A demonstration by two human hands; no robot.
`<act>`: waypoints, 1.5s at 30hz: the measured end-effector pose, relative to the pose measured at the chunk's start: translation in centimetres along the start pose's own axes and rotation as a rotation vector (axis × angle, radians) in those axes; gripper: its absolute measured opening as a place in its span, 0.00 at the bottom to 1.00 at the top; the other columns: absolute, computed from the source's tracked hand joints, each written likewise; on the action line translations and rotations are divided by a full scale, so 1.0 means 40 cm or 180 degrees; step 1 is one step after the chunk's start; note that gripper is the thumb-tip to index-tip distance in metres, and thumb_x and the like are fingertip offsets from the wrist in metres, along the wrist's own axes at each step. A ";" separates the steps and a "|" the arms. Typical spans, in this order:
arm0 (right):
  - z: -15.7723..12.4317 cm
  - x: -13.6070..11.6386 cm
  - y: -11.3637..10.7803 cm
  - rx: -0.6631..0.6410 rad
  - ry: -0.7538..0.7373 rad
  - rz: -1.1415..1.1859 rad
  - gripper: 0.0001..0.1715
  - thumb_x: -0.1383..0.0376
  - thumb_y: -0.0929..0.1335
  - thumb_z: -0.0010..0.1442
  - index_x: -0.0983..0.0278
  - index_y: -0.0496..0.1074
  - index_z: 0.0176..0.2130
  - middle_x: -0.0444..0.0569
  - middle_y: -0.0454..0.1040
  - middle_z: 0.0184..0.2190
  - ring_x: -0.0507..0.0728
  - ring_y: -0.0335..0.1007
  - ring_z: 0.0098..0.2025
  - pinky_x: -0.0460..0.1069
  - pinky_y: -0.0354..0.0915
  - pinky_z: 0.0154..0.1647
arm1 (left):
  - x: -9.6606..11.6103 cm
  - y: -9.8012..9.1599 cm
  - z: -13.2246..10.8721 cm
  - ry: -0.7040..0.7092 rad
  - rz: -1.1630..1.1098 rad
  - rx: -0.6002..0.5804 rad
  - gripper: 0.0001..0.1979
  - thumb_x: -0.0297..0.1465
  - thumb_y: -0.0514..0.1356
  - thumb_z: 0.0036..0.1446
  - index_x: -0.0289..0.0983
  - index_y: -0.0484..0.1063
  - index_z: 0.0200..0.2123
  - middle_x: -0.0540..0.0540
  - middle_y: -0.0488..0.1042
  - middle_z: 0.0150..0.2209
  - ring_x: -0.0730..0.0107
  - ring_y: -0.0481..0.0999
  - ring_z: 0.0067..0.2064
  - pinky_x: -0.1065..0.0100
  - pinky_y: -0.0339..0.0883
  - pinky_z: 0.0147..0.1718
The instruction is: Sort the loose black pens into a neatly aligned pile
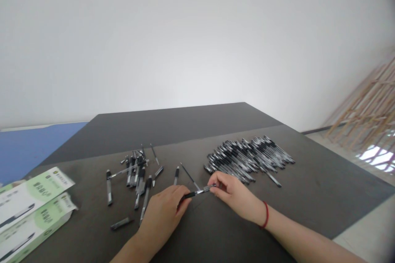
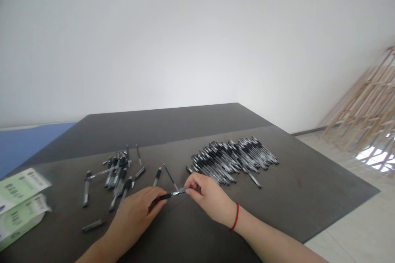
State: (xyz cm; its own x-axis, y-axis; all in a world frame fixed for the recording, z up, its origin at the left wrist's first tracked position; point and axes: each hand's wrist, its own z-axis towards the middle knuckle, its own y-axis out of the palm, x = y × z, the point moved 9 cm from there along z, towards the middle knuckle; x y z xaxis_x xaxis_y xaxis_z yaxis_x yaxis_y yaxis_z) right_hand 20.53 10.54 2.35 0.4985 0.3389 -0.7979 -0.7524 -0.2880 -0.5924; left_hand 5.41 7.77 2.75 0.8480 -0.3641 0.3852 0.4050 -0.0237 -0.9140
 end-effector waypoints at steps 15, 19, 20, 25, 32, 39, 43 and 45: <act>-0.004 -0.006 0.047 -0.0205 -0.0008 0.0112 0.02 0.69 0.65 0.58 0.64 0.69 0.34 0.41 0.67 0.25 0.50 0.62 0.28 0.44 0.57 0.30 | 0.005 0.033 0.000 -0.0015 -0.0029 -0.0226 0.06 0.29 0.54 0.60 0.41 0.71 0.38 0.51 0.76 0.37 0.66 0.74 0.40 0.66 0.65 0.39; -0.006 -0.011 0.061 -0.0209 0.0005 0.0281 0.02 0.69 0.65 0.58 0.65 0.68 0.34 0.41 0.68 0.25 0.50 0.64 0.28 0.44 0.58 0.30 | 0.012 0.037 -0.005 0.0071 0.0055 -0.0211 0.06 0.30 0.54 0.61 0.40 0.70 0.39 0.50 0.76 0.38 0.65 0.74 0.40 0.65 0.65 0.40; -0.007 -0.010 0.062 -0.0208 0.0014 0.0307 0.02 0.69 0.65 0.58 0.65 0.68 0.34 0.41 0.69 0.25 0.50 0.65 0.28 0.44 0.58 0.30 | 0.014 0.037 -0.007 0.0095 0.0071 -0.0208 0.06 0.30 0.54 0.61 0.40 0.70 0.39 0.49 0.76 0.38 0.65 0.74 0.40 0.65 0.65 0.39; -0.013 -0.007 0.064 -0.0210 -0.0014 0.0256 0.02 0.70 0.65 0.58 0.65 0.68 0.33 0.42 0.70 0.25 0.50 0.66 0.28 0.44 0.59 0.31 | 0.016 0.041 -0.016 0.0140 0.0203 -0.0220 0.06 0.29 0.53 0.62 0.40 0.70 0.39 0.49 0.76 0.37 0.63 0.75 0.40 0.64 0.66 0.39; -0.018 -0.041 0.053 -0.0159 -0.0292 0.0197 0.03 0.70 0.66 0.56 0.64 0.68 0.34 0.43 0.69 0.30 0.51 0.65 0.32 0.45 0.58 0.34 | 0.043 0.035 -0.014 0.0203 -0.0129 -0.0251 0.07 0.30 0.56 0.59 0.42 0.70 0.42 0.50 0.76 0.38 0.65 0.74 0.41 0.66 0.66 0.39; 0.014 0.065 -0.061 0.0217 0.0468 0.1696 0.08 0.62 0.67 0.56 0.64 0.66 0.36 0.38 0.63 0.22 0.48 0.59 0.24 0.44 0.56 0.28 | -0.004 -0.042 -0.014 0.0056 -0.0371 0.0338 0.10 0.33 0.53 0.60 0.41 0.66 0.45 0.49 0.73 0.38 0.68 0.73 0.39 0.68 0.64 0.40; 0.038 0.070 -0.096 -0.0118 0.0704 0.2215 0.14 0.59 0.71 0.52 0.65 0.66 0.33 0.41 0.66 0.27 0.46 0.57 0.22 0.43 0.54 0.24 | -0.050 -0.044 -0.003 -0.0261 0.0072 0.0381 0.06 0.31 0.51 0.61 0.40 0.66 0.40 0.50 0.72 0.33 0.68 0.73 0.34 0.68 0.62 0.34; 0.054 0.060 -0.099 -0.0328 0.0822 0.2117 0.15 0.58 0.70 0.52 0.65 0.66 0.34 0.42 0.68 0.28 0.44 0.53 0.19 0.43 0.50 0.20 | -0.058 -0.037 0.001 -0.0343 0.0338 0.0300 0.05 0.30 0.51 0.60 0.40 0.65 0.38 0.50 0.72 0.33 0.67 0.74 0.35 0.68 0.62 0.33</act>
State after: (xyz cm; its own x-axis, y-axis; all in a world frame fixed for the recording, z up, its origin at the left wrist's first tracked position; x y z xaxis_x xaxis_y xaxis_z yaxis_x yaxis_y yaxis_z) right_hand 23.79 14.42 3.00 0.0444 -0.1565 -0.9867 -0.8940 -0.4469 0.0306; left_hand 2.86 8.69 3.22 0.9173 -0.2580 0.3032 0.3373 0.0988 -0.9362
